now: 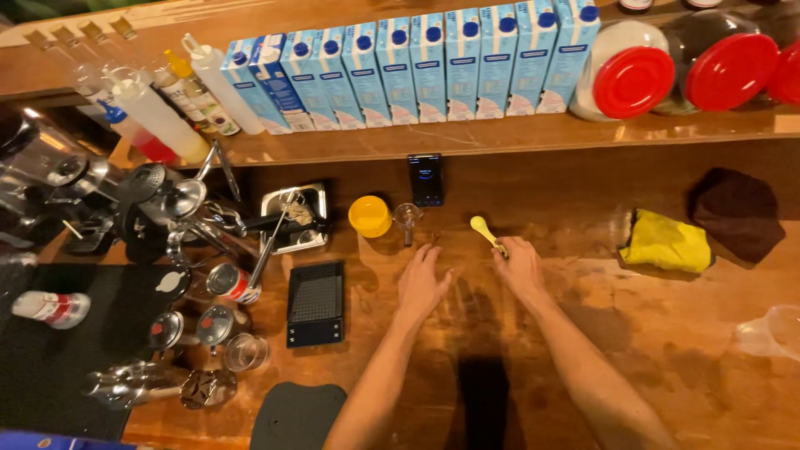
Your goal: The person cleans a bar counter by wiping surfaces with a cloth, handling a plastic cup, and rinsing a metal shaker in a bucket of water. They move items aside, wipe the counter, and place objects back in place.
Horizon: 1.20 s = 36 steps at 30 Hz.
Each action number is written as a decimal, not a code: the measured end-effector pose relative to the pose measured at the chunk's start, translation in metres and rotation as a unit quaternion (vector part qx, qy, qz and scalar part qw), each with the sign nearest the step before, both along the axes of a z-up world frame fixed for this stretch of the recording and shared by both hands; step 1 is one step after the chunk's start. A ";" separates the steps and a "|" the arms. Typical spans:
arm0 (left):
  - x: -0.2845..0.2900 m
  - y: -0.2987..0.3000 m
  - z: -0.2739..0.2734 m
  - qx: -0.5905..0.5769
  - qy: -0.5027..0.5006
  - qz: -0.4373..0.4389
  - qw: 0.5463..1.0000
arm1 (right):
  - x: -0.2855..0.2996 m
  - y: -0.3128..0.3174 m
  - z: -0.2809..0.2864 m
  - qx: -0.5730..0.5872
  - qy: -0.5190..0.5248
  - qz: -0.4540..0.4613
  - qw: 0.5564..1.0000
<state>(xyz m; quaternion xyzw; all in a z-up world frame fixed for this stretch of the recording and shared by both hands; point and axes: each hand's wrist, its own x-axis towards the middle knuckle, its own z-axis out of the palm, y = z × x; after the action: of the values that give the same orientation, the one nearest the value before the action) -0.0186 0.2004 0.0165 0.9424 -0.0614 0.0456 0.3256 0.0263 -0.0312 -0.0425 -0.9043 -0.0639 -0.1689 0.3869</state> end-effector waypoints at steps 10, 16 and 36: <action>-0.019 0.092 0.022 -0.017 -0.002 0.068 0.998 | 0.014 0.105 0.016 -0.003 -0.037 0.067 0.997; -0.017 0.134 0.026 -0.044 -0.026 0.090 0.995 | 0.025 0.159 0.020 0.008 -0.088 0.103 0.991; 0.010 0.187 0.001 -0.047 0.002 0.086 0.995 | 0.069 0.235 0.017 -0.037 -0.029 0.096 0.994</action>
<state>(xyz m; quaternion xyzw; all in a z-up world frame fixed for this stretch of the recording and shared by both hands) -0.0083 0.3878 0.0173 0.9279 0.0222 0.0746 0.3645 0.0954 0.2039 -0.0256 -0.9022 -0.1675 -0.1548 0.3660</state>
